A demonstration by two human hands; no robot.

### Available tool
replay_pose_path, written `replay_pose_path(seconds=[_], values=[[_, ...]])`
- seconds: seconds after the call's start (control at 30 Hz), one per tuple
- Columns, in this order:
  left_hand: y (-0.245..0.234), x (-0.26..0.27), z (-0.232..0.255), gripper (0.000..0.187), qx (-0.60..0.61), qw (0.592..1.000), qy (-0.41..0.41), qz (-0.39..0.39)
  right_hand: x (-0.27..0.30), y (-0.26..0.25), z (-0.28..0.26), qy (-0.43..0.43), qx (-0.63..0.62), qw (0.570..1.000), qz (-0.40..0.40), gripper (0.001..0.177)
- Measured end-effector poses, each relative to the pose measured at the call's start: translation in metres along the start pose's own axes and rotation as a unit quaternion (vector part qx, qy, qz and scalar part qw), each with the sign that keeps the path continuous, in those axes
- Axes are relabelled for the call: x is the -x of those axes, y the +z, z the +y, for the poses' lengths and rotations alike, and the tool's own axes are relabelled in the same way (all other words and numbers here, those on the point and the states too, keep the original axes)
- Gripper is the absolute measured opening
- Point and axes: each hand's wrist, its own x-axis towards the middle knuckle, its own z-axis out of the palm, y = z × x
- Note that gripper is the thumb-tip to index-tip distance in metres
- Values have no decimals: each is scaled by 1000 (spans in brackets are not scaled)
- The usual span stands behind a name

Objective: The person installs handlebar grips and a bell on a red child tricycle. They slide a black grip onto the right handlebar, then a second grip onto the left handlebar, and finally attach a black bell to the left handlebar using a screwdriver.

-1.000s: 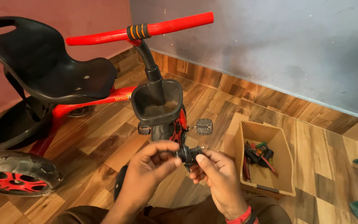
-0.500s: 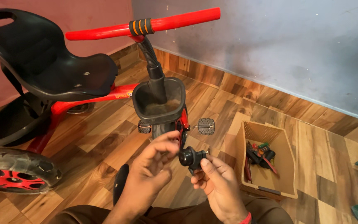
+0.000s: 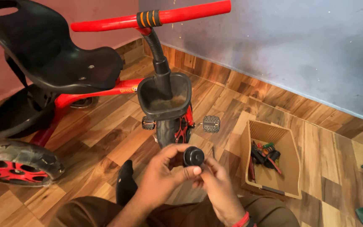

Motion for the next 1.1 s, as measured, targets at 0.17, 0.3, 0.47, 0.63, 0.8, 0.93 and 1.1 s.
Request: replay_pose_path(seconds=[0.17,0.3,0.47,0.63,0.8,0.93,1.1], values=[[-2,2,-1,43,-54,994,-88,38,17,0,-20,-205,66,976,-31,29],[-8,0,-20,49,-40,991,-128,25,13,-13,-32,-185,194,963,1,22],[-25,-10,-68,48,92,984,-148,-23,-7,-30,-25,-260,213,941,-50,15],[-38,-17,-126,51,104,982,-160,7,-34,-40,13,-244,280,928,-26,14],[-50,-23,-162,50,95,986,-137,28,-59,-39,55,-27,140,990,16,16],[-53,-31,-176,45,109,980,-164,23,-70,-43,58,-98,212,972,23,14],[-52,-34,-177,42,131,963,-235,30,-65,-46,52,-304,395,866,39,13]])
